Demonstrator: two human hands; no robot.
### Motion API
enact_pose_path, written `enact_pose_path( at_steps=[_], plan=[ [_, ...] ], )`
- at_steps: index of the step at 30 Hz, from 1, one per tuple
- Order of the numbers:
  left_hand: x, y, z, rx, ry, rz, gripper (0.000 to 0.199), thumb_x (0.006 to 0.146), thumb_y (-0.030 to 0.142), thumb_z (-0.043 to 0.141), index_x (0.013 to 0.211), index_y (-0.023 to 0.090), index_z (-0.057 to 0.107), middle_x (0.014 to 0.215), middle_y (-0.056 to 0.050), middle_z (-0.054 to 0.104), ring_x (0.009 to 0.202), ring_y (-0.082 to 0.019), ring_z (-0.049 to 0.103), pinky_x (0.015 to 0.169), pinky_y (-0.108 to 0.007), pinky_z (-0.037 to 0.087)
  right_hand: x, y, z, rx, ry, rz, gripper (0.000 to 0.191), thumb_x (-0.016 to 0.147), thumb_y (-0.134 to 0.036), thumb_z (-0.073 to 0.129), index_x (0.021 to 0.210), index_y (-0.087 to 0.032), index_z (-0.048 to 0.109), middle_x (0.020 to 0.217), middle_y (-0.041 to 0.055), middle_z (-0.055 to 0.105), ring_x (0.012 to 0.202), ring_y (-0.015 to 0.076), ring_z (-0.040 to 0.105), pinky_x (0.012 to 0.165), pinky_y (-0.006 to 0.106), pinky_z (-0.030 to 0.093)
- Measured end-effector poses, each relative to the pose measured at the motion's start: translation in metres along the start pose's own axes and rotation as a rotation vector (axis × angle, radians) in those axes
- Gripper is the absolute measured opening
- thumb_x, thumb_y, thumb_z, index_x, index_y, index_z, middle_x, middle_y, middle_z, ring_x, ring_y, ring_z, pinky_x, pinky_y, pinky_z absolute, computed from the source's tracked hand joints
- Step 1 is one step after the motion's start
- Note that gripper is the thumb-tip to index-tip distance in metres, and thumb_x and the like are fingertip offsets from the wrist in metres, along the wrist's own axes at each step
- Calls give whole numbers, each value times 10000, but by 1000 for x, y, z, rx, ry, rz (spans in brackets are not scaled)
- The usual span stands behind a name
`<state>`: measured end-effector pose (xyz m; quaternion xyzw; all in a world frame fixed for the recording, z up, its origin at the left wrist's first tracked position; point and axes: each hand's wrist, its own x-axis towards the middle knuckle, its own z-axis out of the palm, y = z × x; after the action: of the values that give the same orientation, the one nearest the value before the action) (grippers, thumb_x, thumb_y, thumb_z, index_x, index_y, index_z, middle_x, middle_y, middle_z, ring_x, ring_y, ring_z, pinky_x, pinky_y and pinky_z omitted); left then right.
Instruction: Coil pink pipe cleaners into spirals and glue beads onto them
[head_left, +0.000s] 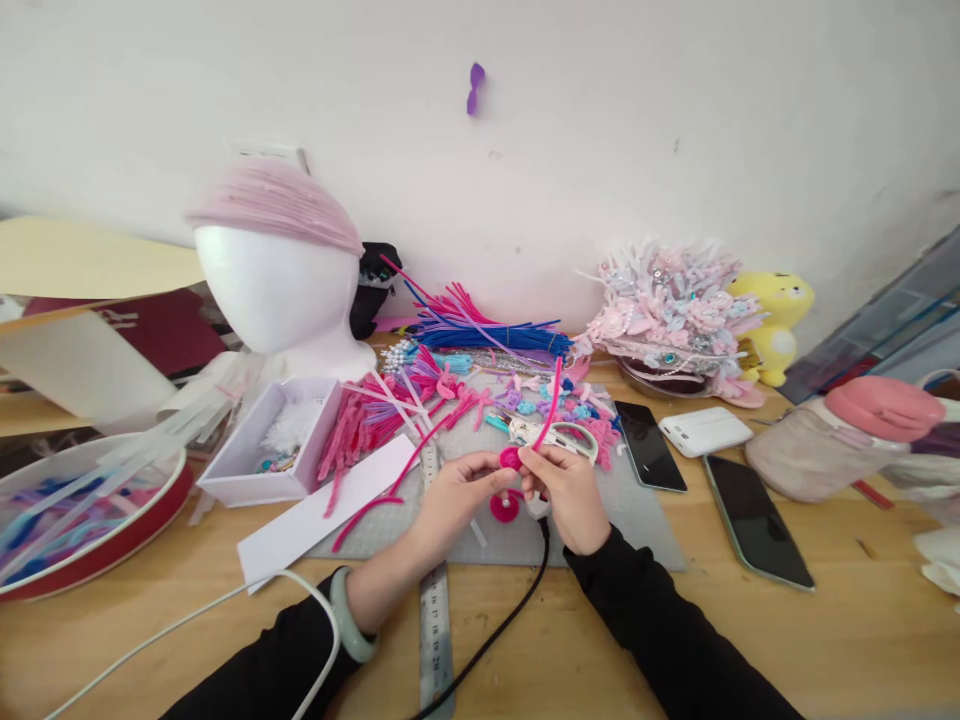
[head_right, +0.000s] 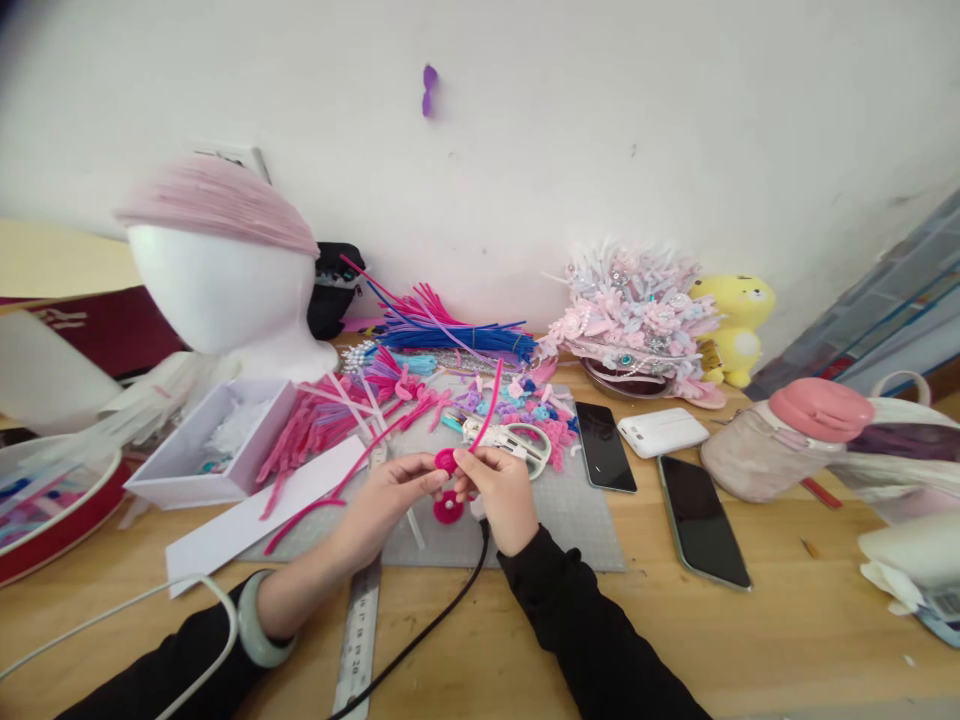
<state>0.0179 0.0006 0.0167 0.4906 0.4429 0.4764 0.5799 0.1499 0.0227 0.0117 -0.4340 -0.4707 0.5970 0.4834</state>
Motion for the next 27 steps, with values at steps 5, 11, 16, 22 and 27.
enact_pose_path(
  at_steps=[5, 11, 16, 22, 27],
  plan=[
    [0, -4, 0, -4, 86, 7, 245, 701, 350, 540, 607, 133, 602, 563, 9, 571, 563, -108, 487, 595, -218, 382, -3, 9, 8, 115, 25, 45, 210, 658, -321, 621, 561, -137, 593, 448, -19, 559, 373, 68, 486, 405, 188, 390],
    [3, -7, -7, 40, 177, 20, 290, 698, 396, 530, 564, 139, 543, 594, 2, 561, 594, -122, 490, 626, -238, 374, -3, -2, 6, -99, -22, 28, 216, 627, -358, 632, 579, -148, 621, 472, 3, 597, 412, 118, 543, 451, 239, 448],
    [2, -3, -8, 209, 168, 34, 306, 705, 404, 513, 541, 146, 518, 537, 26, 494, 554, -110, 440, 577, -223, 342, -3, -11, 2, -234, -24, -16, 208, 644, -352, 607, 564, -160, 604, 465, -4, 587, 412, 123, 544, 442, 234, 442],
    [3, 6, -15, 472, -3, 94, 286, 720, 358, 492, 520, 154, 510, 501, 49, 416, 507, -93, 381, 503, -204, 290, 0, -12, -4, -326, -74, -11, 203, 660, -316, 584, 542, -152, 596, 407, -30, 533, 360, 82, 480, 393, 192, 387],
    [5, 8, -22, 605, -167, 127, 236, 716, 305, 497, 538, 157, 543, 542, 34, 475, 535, -103, 422, 521, -204, 307, 4, -8, -10, -349, -219, 128, 260, 640, -339, 600, 481, -140, 550, 343, -47, 476, 300, 58, 410, 338, 175, 329]
  ],
)
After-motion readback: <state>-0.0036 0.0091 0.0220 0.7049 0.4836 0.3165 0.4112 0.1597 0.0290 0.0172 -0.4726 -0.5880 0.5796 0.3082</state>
